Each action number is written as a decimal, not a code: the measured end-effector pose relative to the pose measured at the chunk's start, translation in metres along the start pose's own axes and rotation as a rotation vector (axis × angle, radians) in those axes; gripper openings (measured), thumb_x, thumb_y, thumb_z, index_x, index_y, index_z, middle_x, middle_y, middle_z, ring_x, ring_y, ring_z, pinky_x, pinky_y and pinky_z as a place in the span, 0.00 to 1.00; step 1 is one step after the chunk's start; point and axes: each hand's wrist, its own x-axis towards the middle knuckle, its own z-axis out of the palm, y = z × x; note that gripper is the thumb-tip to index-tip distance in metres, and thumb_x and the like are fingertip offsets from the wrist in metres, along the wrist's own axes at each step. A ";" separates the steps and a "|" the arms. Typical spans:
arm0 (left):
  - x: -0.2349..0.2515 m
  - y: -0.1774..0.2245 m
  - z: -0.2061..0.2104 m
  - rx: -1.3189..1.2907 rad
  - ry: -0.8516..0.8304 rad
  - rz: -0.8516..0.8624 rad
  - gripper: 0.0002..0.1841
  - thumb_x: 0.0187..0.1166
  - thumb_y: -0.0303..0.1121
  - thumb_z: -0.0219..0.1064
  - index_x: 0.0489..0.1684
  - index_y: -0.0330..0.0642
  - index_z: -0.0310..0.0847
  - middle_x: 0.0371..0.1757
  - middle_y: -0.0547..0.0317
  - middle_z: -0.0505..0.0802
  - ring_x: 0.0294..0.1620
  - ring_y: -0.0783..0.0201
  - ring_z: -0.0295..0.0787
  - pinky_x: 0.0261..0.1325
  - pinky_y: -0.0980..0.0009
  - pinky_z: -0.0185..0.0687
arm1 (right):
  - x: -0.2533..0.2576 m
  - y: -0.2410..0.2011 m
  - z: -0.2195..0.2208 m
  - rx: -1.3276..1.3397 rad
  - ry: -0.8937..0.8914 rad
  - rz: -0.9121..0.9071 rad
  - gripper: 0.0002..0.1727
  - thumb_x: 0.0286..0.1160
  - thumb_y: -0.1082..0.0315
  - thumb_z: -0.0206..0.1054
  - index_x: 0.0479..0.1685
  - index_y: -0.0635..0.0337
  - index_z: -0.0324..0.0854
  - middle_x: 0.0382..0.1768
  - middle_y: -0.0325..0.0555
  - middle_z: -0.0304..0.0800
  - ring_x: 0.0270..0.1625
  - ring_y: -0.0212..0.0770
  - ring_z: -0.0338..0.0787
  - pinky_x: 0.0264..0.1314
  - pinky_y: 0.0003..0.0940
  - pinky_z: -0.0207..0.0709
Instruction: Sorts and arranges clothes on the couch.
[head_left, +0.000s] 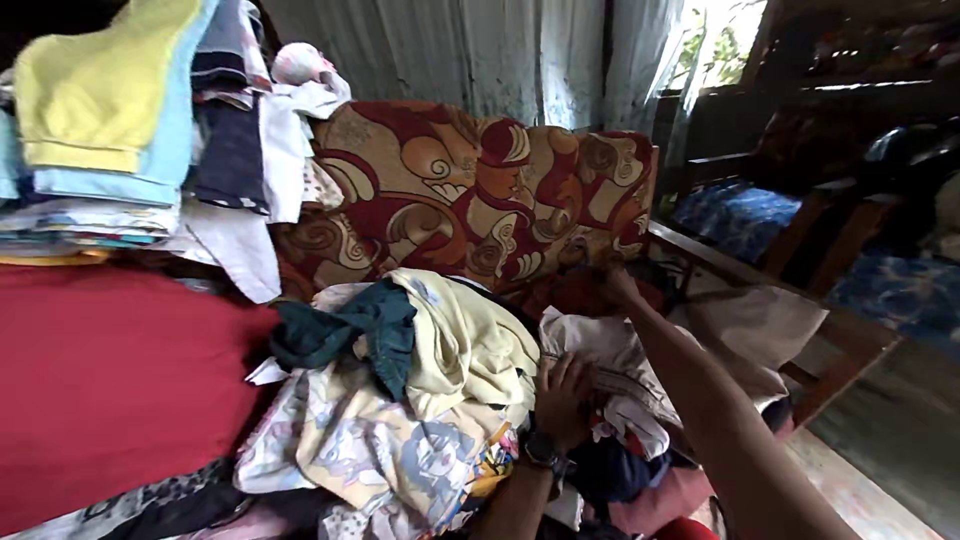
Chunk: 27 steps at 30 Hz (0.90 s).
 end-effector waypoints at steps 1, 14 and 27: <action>0.001 0.001 -0.002 -0.021 -0.039 -0.027 0.28 0.69 0.43 0.74 0.74 0.58 0.85 0.79 0.55 0.85 0.82 0.45 0.77 0.79 0.30 0.61 | 0.010 0.002 0.005 0.015 -0.001 0.020 0.41 0.75 0.55 0.72 0.87 0.61 0.64 0.86 0.64 0.65 0.88 0.66 0.63 0.86 0.69 0.55; 0.000 0.004 0.000 -0.018 -0.070 -0.026 0.35 0.54 0.33 0.82 0.71 0.55 0.87 0.79 0.54 0.85 0.82 0.46 0.76 0.82 0.33 0.59 | -0.054 -0.009 -0.069 -0.013 0.106 -0.127 0.24 0.77 0.63 0.71 0.70 0.62 0.81 0.64 0.66 0.87 0.68 0.68 0.85 0.71 0.71 0.73; 0.012 0.045 -0.089 -0.323 -0.664 -0.447 0.23 0.82 0.40 0.65 0.74 0.44 0.82 0.76 0.45 0.85 0.82 0.45 0.75 0.86 0.43 0.63 | -0.230 -0.060 -0.096 0.071 -0.003 -0.092 0.24 0.80 0.52 0.70 0.64 0.63 0.83 0.54 0.61 0.91 0.61 0.61 0.89 0.67 0.65 0.77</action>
